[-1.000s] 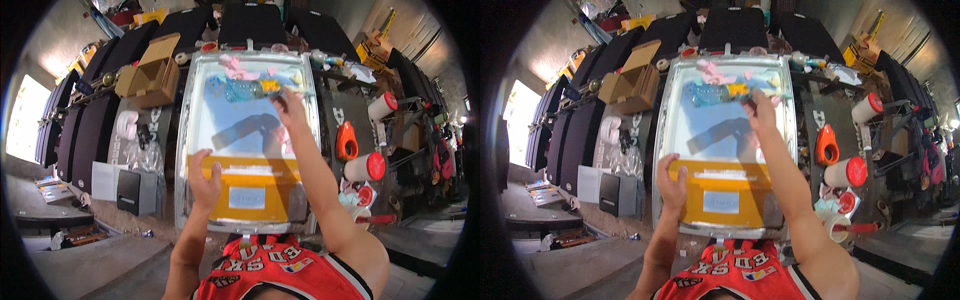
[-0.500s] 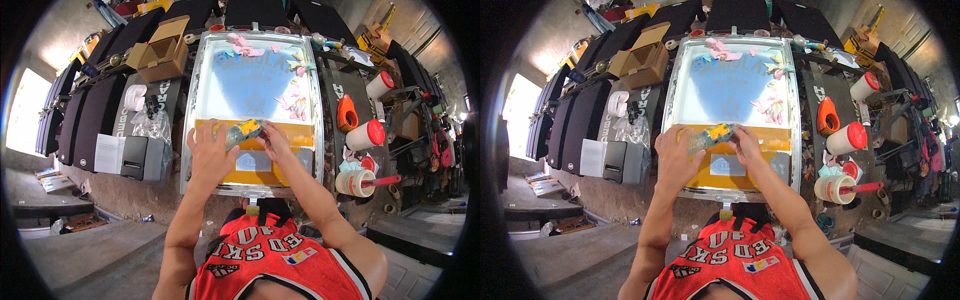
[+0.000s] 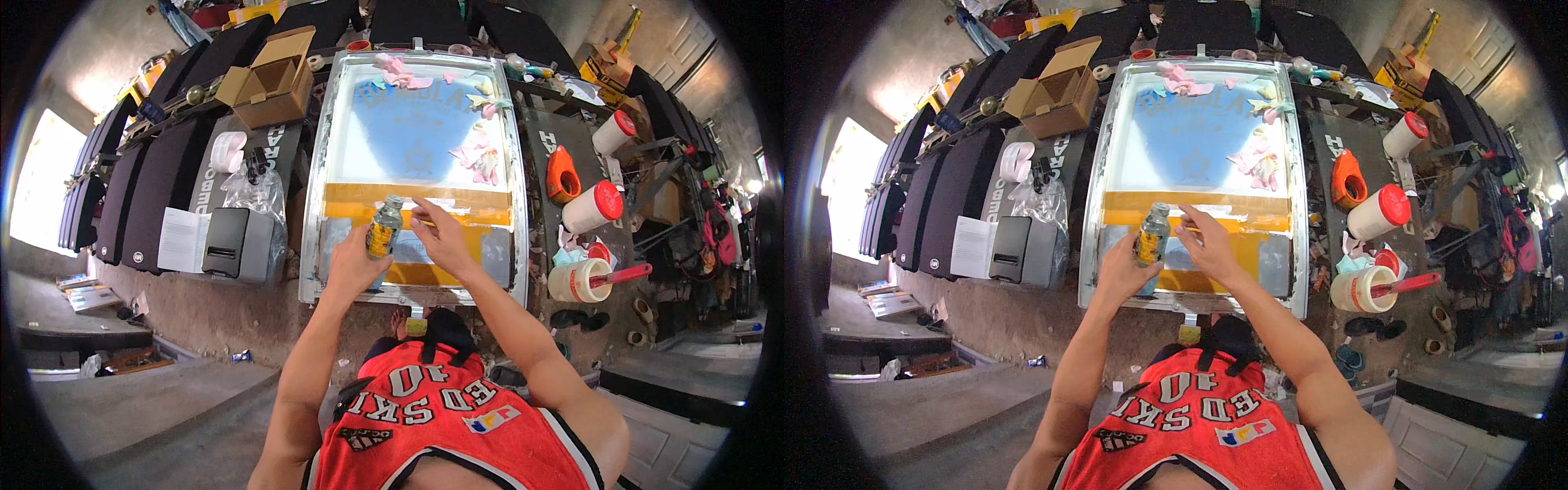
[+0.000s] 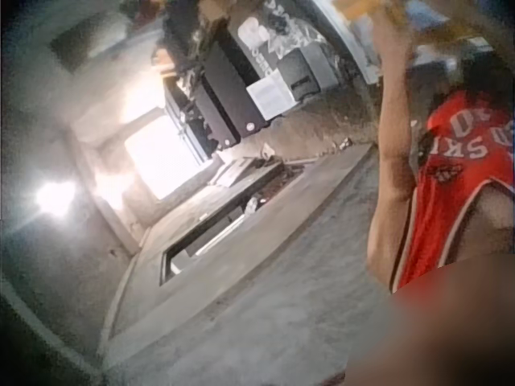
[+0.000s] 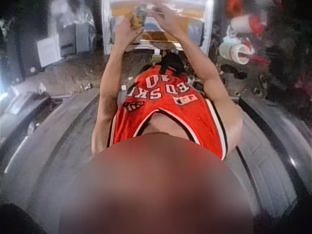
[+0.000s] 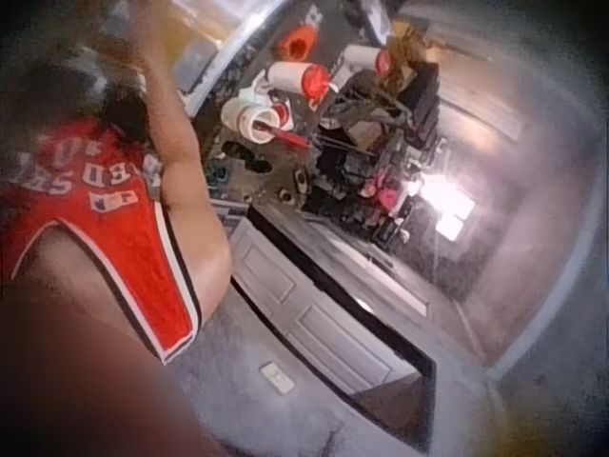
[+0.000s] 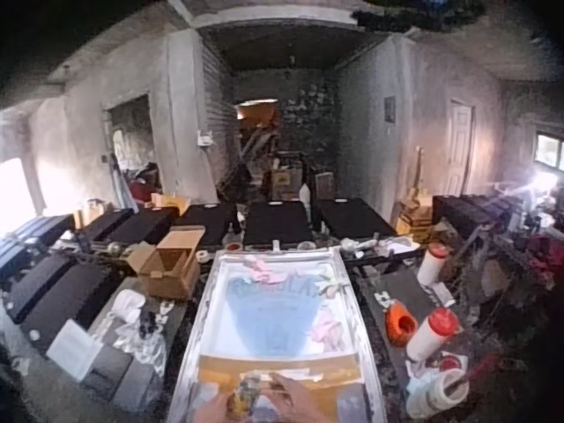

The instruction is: The person unwraps plastic film from a red squeegee, opens a jar of emulsion paste, and stirs the paste inside the jar with the squeegee. They then apply the paste onto a screen printing frame and wipe the screen surface with a cloth.

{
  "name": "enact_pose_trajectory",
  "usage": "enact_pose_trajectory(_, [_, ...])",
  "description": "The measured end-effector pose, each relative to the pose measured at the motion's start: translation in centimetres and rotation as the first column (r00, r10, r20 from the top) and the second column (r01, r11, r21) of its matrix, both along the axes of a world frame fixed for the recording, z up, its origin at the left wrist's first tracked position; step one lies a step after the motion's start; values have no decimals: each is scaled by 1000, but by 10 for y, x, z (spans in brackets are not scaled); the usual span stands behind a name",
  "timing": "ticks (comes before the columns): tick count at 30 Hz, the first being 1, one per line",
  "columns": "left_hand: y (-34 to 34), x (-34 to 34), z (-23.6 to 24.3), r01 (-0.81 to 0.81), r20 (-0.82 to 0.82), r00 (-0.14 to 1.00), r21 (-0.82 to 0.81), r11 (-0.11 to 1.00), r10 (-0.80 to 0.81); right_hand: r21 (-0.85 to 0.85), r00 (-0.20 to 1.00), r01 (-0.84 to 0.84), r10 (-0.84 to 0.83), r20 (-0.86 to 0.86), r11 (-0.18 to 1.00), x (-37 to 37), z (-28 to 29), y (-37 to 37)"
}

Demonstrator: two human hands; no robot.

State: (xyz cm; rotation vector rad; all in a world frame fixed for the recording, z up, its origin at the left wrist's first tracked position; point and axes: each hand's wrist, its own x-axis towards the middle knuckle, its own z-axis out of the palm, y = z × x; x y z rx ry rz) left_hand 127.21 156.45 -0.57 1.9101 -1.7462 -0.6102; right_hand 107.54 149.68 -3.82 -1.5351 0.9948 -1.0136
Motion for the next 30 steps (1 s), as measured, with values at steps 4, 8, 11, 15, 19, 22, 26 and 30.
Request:
enact_pose_trajectory(4, [11, 9, 1, -88, -88, 992, -6, 996, 87, -467, 806, -174, -147, -574, 867, -17, -35, 15])
enact_pose_trajectory(8, [20, 19, -1, -91, -88, 992, -15, 996, 89, -453, 638, -295, -180, -749, 841, -25, -57, 27])
enact_pose_trajectory(11, [27, 23, -2, -71, -63, 995, 7, 997, 71, -399, 571, -311, -166, -804, 863, -25, -60, 31])
enact_pose_trajectory(15, [33, 23, -3, -84, -87, 992, 26, 996, 86, -371, 539, -318, -156, -828, 873, -24, -58, 33])
enact_pose_trajectory(19, [34, 21, -4, -105, -160, 980, 71, 992, 116, -353, 550, -315, -134, -824, 881, -27, -60, 32])
enact_pose_trajectory(22, [34, 21, -5, -112, -147, 982, 62, 992, 120, -370, 566, -280, -159, -809, 886, -30, -64, 30])
enact_pose_trajectory(26, [35, 22, -8, -121, -136, 983, 52, 991, 127, -391, 572, -257, -187, -798, 884, -35, -68, 29])
enact_pose_trajectory(30, [35, 21, -10, -117, -152, 980, 67, 991, 126, -359, 571, -275, -149, -807, 892, -33, -67, 29])
